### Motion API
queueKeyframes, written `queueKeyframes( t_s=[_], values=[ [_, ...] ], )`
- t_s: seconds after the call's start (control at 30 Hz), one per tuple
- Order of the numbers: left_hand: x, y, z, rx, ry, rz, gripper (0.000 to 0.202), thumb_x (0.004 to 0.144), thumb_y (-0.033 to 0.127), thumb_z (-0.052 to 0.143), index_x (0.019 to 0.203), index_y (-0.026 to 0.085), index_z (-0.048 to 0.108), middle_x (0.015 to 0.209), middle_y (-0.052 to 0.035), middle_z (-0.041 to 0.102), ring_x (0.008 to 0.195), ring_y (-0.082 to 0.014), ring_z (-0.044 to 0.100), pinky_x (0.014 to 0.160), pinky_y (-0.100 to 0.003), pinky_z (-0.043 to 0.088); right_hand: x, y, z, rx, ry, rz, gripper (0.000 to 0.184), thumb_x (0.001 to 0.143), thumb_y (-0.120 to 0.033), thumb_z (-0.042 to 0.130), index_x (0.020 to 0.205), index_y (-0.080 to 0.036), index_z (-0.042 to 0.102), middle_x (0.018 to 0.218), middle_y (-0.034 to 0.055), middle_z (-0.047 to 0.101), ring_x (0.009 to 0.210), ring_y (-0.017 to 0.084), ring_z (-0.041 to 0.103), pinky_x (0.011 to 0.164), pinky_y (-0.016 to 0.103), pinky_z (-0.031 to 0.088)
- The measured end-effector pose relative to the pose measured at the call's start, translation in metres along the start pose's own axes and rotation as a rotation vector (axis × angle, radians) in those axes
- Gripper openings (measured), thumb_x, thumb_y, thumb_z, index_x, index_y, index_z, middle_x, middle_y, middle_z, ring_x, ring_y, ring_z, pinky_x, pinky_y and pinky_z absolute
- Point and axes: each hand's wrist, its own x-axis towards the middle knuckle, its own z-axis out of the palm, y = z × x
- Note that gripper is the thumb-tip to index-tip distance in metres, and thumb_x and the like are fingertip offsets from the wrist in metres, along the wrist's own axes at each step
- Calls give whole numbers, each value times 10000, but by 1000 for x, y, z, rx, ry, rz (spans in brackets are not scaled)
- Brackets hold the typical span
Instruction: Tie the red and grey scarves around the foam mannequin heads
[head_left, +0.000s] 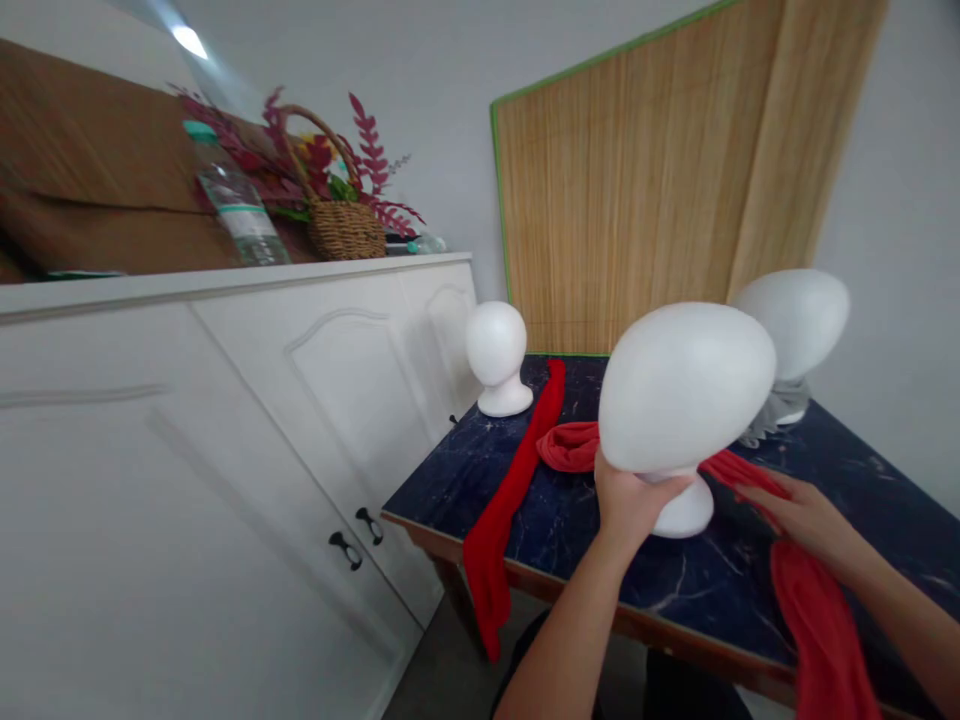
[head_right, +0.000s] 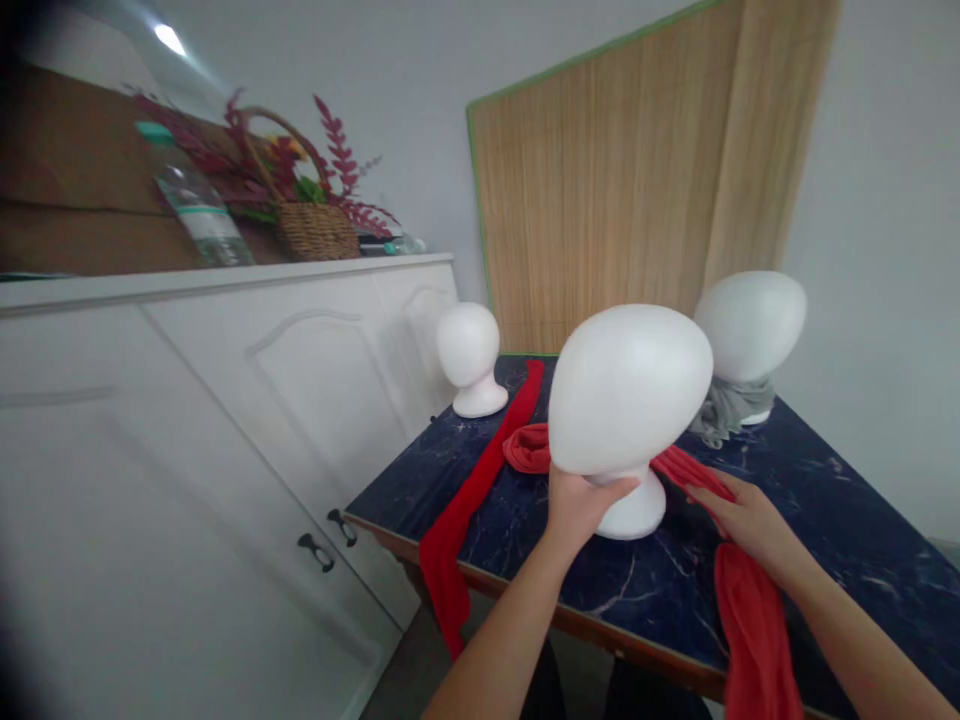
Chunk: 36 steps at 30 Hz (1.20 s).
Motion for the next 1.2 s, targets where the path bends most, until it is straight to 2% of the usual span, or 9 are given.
queueKeyframes(
  t_s=[0.1, 0.2, 0.27, 0.33, 0.43, 0.63, 0.93, 1.13, 1.2],
  values=[
    [16, 27, -52, 12, 11, 47, 629, 598, 299, 838, 1173, 169, 616, 1195, -108, 659, 1129, -231, 607, 1051, -401, 435, 3, 19, -11, 11, 48, 70, 396, 721, -578, 579, 812, -202, 663, 437, 2, 454, 431, 183, 428, 422, 310, 319],
    [42, 40, -123, 214, 213, 61, 620, 570, 281, 844, 1140, 156, 635, 1181, -96, 670, 1198, -237, 560, 1106, -382, 377, 4, 27, -17, 1, 64, 60, 395, 706, -603, 558, 791, -232, 662, 462, 18, 496, 440, 202, 453, 424, 323, 339],
    [59, 33, -169, 310, 330, 20, 623, 567, 287, 843, 1139, 155, 635, 1222, -90, 650, 1217, -236, 544, 1110, -358, 372, 4, 26, -16, -33, 40, 43, 393, 693, -604, 561, 787, -235, 658, 482, 32, 529, 446, 216, 479, 432, 335, 360],
    [72, 16, -206, 359, 387, -74, 606, 621, 301, 813, 1170, 139, 615, 1256, -102, 627, 1174, -227, 577, 1056, -339, 434, 3, 21, -14, -78, 16, 37, 368, 689, -586, 564, 781, -240, 649, 503, 50, 557, 453, 227, 502, 449, 347, 379],
    [82, -10, -238, 442, 441, -198, 587, 670, 292, 782, 1196, 112, 596, 1263, -127, 619, 1146, -231, 597, 1014, -337, 474, 3, 18, -10, -115, 10, 37, 341, 689, -557, 563, 827, -254, 639, 569, 58, 611, 463, 229, 525, 478, 354, 399],
    [90, -38, -253, 536, 496, -274, 593, 645, 289, 798, 1171, 94, 607, 1256, -145, 619, 1203, -263, 557, 1069, -367, 419, 0, 26, -9, -133, -8, 30, 377, 735, -545, 530, 914, -227, 627, 548, 8, 584, 491, 214, 541, 502, 323, 398],
    [112, -57, -261, 576, 457, -255, 657, 646, 351, 798, 1221, 116, 583, 1310, -131, 583, 1250, -257, 517, 1100, -356, 380, 0, 26, -9, -176, -21, 19, 448, 763, -532, 516, 1030, -181, 596, 609, -2, 606, 511, 191, 542, 523, 304, 408],
    [113, -65, -269, 597, 410, -241, 664, 657, 395, 781, 1226, 122, 574, 1291, -130, 598, 1208, -257, 552, 1067, -359, 413, -2, 22, -7, -192, -13, 39, 542, 764, -597, 528, 1137, -207, 573, 638, 0, 633, 532, 216, 568, 555, 329, 443],
    [113, -64, -269, 612, 390, -235, 633, 661, 386, 775, 1205, 124, 586, 1300, -130, 591, 1228, -261, 533, 1085, -367, 389, -1, 18, -7, -202, 11, 60, 592, 735, -619, 571, 1161, -207, 576, 715, 19, 676, 571, 233, 597, 582, 343, 462]
  ],
)
